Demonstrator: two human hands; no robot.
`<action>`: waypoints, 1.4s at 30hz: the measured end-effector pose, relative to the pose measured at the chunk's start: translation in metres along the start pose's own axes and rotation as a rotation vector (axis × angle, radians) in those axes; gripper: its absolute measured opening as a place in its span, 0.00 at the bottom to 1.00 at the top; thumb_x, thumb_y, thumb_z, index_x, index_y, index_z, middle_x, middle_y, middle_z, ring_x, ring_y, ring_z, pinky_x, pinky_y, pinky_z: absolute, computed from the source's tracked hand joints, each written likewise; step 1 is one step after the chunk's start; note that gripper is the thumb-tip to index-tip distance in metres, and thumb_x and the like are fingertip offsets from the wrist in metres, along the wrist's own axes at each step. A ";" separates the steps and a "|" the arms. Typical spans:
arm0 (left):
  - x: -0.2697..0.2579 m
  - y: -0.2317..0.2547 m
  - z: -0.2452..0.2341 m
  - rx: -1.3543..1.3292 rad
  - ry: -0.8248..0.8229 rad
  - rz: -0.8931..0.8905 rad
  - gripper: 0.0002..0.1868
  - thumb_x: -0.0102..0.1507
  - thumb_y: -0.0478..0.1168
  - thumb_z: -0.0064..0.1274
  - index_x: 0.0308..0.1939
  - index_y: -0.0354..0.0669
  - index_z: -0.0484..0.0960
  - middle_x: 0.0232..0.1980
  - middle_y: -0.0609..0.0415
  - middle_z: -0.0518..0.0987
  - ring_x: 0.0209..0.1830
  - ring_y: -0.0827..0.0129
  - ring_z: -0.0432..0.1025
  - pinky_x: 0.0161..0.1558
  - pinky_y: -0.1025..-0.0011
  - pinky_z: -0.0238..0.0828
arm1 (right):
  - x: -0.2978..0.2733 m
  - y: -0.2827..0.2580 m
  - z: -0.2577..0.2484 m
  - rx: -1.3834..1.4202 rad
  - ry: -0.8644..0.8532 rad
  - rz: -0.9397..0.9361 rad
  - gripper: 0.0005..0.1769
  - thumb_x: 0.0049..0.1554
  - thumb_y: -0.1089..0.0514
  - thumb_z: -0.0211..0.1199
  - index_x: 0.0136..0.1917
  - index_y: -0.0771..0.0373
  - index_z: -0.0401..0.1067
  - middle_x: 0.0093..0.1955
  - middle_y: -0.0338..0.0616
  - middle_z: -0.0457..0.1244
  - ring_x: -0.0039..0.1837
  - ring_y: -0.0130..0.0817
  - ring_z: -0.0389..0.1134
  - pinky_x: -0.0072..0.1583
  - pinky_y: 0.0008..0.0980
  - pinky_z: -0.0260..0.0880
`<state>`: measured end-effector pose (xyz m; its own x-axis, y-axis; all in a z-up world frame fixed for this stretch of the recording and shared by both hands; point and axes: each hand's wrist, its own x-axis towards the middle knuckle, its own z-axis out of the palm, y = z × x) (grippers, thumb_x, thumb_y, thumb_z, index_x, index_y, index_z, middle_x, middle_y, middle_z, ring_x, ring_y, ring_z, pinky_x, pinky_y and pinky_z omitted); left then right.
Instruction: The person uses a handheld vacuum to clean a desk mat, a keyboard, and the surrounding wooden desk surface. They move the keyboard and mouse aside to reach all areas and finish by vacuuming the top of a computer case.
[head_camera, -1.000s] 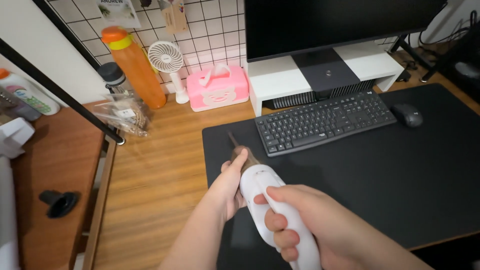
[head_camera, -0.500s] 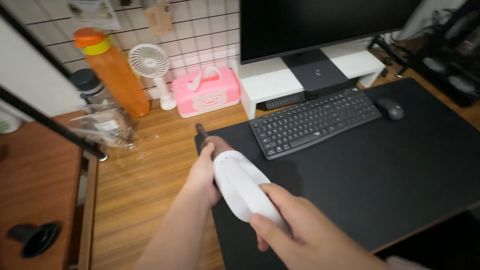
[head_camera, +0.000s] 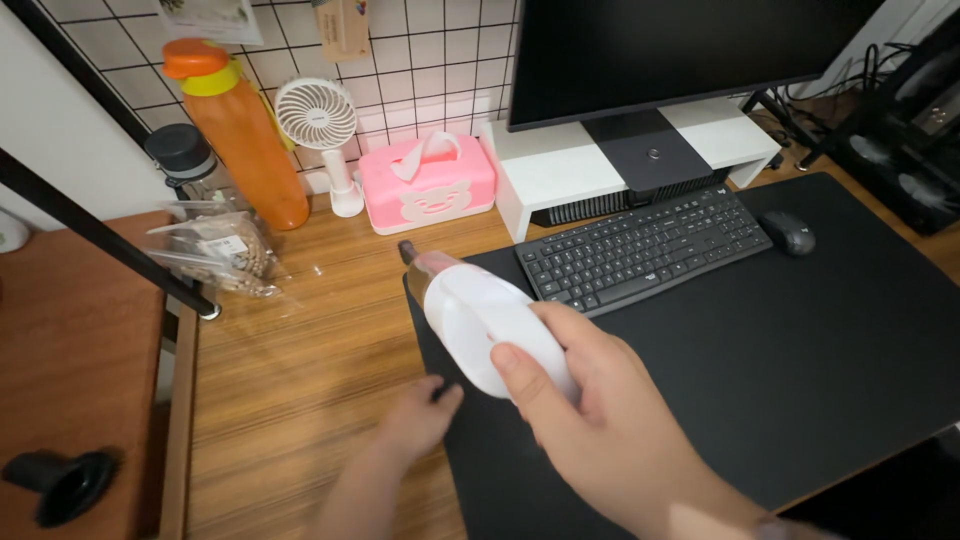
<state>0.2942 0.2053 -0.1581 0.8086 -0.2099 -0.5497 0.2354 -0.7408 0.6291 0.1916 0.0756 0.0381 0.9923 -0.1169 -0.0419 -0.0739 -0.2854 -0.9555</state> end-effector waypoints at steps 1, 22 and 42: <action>0.001 -0.002 -0.001 0.167 -0.022 0.048 0.31 0.55 0.55 0.42 0.58 0.44 0.61 0.62 0.50 0.58 0.62 0.63 0.55 0.60 0.71 0.51 | 0.001 -0.001 0.002 0.012 0.026 0.028 0.14 0.52 0.52 0.53 0.47 0.63 0.68 0.25 0.36 0.58 0.26 0.18 0.57 0.28 0.19 0.55; -0.032 0.067 -0.021 0.904 -0.368 -0.041 0.31 0.53 0.57 0.47 0.57 0.48 0.64 0.68 0.46 0.42 0.61 0.61 0.56 0.55 0.68 0.60 | 0.021 -0.015 -0.019 -0.164 0.330 0.081 0.14 0.48 0.49 0.51 0.38 0.63 0.66 0.21 0.36 0.57 0.23 0.19 0.54 0.26 0.21 0.52; -0.029 0.065 -0.017 0.845 -0.381 -0.085 0.31 0.53 0.54 0.50 0.57 0.48 0.63 0.69 0.48 0.36 0.57 0.61 0.63 0.50 0.68 0.64 | 0.029 -0.032 0.000 -0.335 0.391 0.043 0.15 0.47 0.50 0.52 0.40 0.65 0.68 0.23 0.42 0.61 0.24 0.23 0.58 0.28 0.25 0.58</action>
<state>0.2954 0.1742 -0.0923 0.5397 -0.2176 -0.8132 -0.3061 -0.9506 0.0512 0.2229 0.0815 0.0676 0.8811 -0.4634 0.0943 -0.2052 -0.5543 -0.8066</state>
